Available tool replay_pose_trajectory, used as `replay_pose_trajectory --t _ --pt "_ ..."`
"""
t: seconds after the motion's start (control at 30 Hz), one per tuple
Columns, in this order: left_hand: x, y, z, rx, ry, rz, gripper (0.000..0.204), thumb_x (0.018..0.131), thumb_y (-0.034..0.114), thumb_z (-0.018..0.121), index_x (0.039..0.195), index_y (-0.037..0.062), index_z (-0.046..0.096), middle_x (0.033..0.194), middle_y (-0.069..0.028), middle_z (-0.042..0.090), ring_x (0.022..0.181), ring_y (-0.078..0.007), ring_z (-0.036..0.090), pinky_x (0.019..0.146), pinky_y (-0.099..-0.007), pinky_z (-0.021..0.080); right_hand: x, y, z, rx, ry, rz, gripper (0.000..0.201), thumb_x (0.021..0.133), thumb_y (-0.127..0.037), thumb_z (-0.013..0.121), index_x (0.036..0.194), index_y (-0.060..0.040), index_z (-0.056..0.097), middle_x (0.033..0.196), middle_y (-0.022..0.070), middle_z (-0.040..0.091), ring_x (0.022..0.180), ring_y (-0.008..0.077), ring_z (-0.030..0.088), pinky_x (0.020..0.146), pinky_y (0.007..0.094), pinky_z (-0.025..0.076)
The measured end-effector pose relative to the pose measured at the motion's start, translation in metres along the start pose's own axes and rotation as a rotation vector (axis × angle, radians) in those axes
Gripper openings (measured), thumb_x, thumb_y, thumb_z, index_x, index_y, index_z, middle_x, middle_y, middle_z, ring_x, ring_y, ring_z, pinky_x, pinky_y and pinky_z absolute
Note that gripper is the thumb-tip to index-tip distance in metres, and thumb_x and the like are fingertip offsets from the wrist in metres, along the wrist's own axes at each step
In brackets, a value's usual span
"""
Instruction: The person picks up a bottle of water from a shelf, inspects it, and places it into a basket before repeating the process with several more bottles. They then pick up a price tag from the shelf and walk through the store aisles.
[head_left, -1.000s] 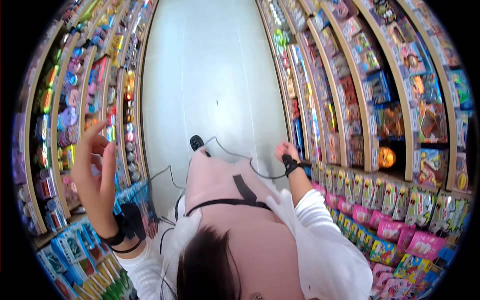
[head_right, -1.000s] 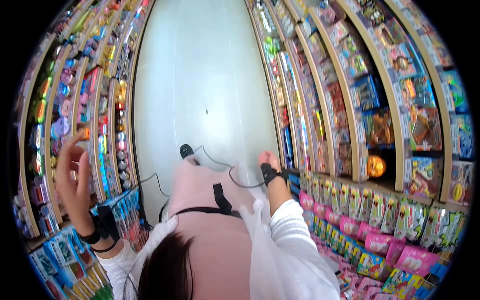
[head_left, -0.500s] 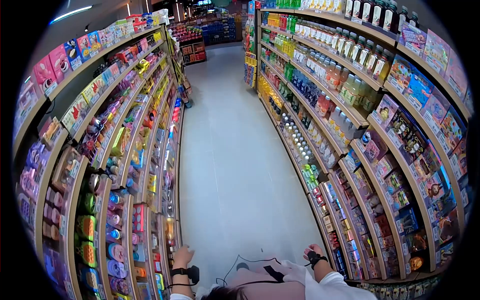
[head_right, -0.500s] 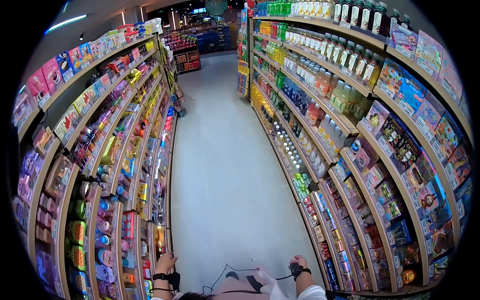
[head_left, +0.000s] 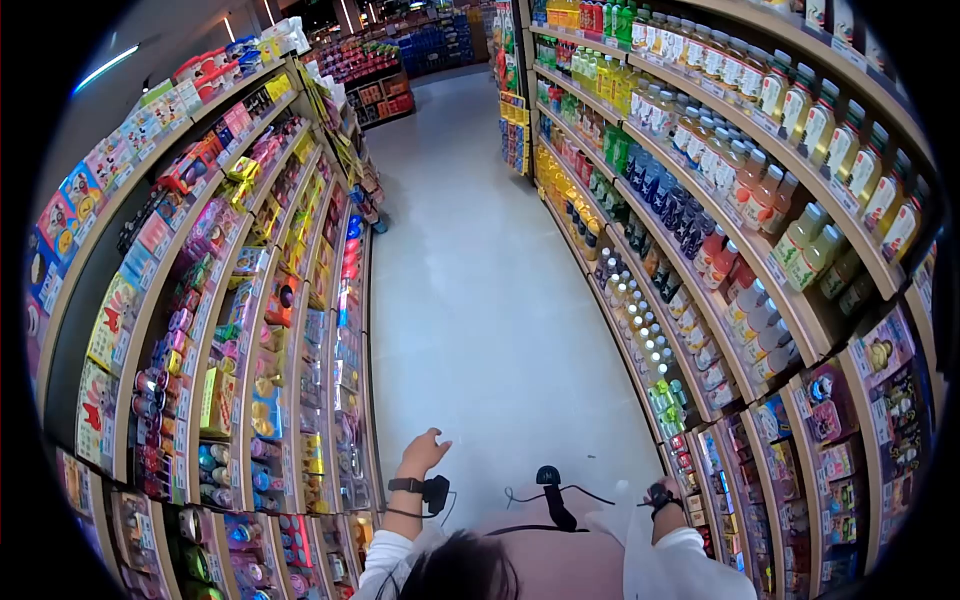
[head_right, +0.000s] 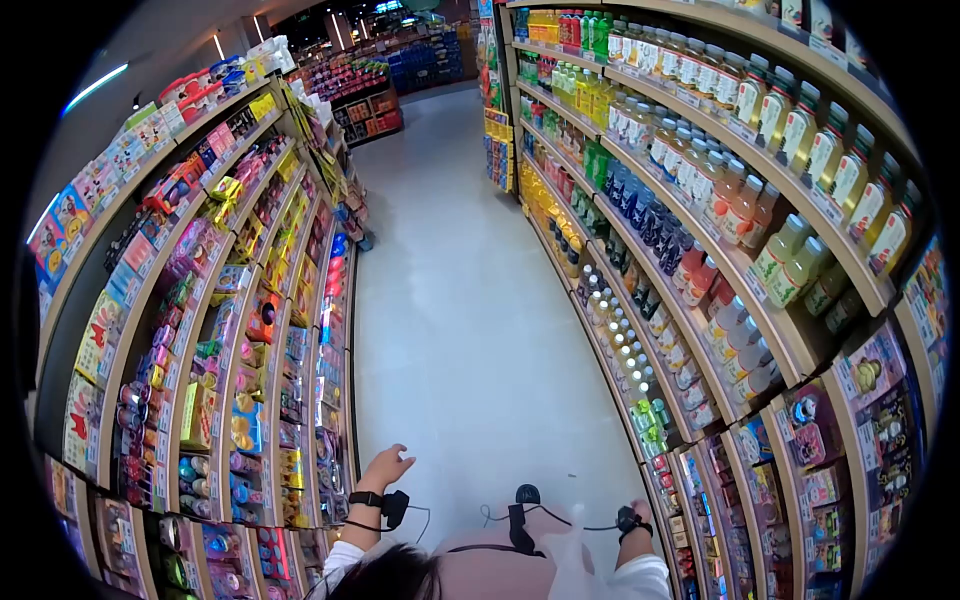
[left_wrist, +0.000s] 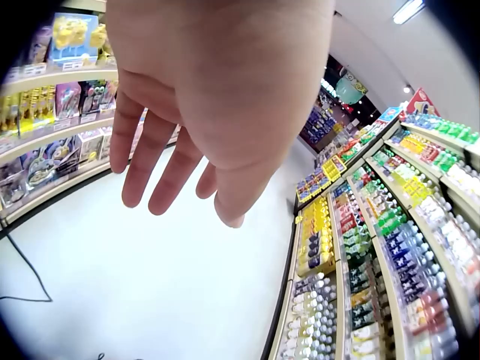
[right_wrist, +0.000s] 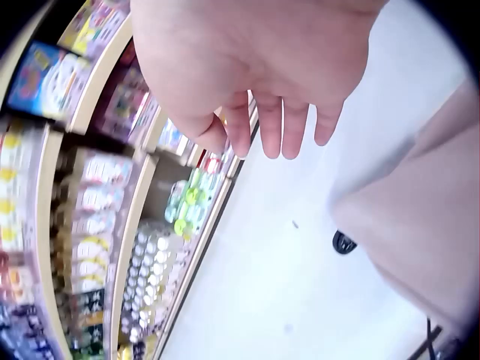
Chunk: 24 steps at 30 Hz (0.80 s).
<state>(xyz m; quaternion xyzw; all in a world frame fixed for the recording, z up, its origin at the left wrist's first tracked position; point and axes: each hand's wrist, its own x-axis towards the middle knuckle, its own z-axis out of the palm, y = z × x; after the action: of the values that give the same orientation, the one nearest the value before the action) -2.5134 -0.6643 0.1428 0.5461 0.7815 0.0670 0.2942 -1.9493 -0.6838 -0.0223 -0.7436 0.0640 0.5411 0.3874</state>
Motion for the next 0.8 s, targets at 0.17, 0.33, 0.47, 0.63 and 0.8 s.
replay_pose_trajectory --t 0.17,0.33,0.47,0.63,0.8 --pt "0.097 -0.019 -0.076 -0.213 0.235 -0.07 0.04 0.078 0.031 0.06 0.104 0.0013 0.054 0.077 -0.0187 0.062 0.073 -0.0327 0.061 0.064 -0.0393 0.048 -0.036 -0.131 0.287 -0.116 -0.468 -0.068 0.032 0.082 -0.029 0.05 0.107 -0.01 0.049 0.113 0.011 0.05 0.1 0.023 0.052 0.087 0.047 0.04" --pt "0.187 -0.101 -0.092 -0.039 0.084 -0.282 0.047 0.075 0.036 0.062 0.106 0.001 0.055 0.092 -0.0229 0.061 0.092 -0.0354 0.058 0.08 -0.0392 0.046 -0.046 -0.198 0.486 -0.094 -0.609 -0.061 0.032 0.08 -0.029 0.053 0.106 -0.0102 0.049 0.112 0.0108 0.051 0.103 0.0234 0.05 0.088 0.047 0.039" --pt "0.295 -0.143 -0.153 0.025 0.092 -0.307 0.048 0.074 0.037 0.062 0.105 0.0005 0.056 0.091 -0.0225 0.062 0.092 -0.0356 0.058 0.081 -0.0385 0.045 0.046 -0.217 0.529 -0.097 -0.33 -0.041 0.029 0.079 -0.029 0.048 0.103 -0.0114 0.049 0.101 0.0098 0.052 0.085 0.0222 0.054 0.08 0.0523 0.041" --pt "0.474 -0.081 -0.28 -0.099 0.263 -0.161 0.04 0.078 0.027 0.06 0.109 0.0025 0.053 0.085 -0.018 0.063 0.079 -0.0339 0.061 0.068 -0.0395 0.048 0.078 -0.26 0.551 -0.238 -0.061 -0.129 0.025 0.079 -0.029 0.048 0.097 -0.0119 0.048 0.079 0.0088 0.052 0.07 0.0276 0.054 0.063 0.0506 0.046" --pt "0.631 0.04 -0.373 -0.275 0.169 0.178 0.037 0.08 0.025 0.059 0.109 0.0032 0.052 0.082 -0.0138 0.062 0.075 -0.0265 0.062 0.063 -0.0358 0.048 0.096 -0.282 0.619 -0.145 0.008 0.03 0.019 0.078 -0.028 0.048 0.091 -0.0129 0.048 0.068 0.0056 0.051 0.062 0.0249 0.055 0.063 0.0506 0.043"
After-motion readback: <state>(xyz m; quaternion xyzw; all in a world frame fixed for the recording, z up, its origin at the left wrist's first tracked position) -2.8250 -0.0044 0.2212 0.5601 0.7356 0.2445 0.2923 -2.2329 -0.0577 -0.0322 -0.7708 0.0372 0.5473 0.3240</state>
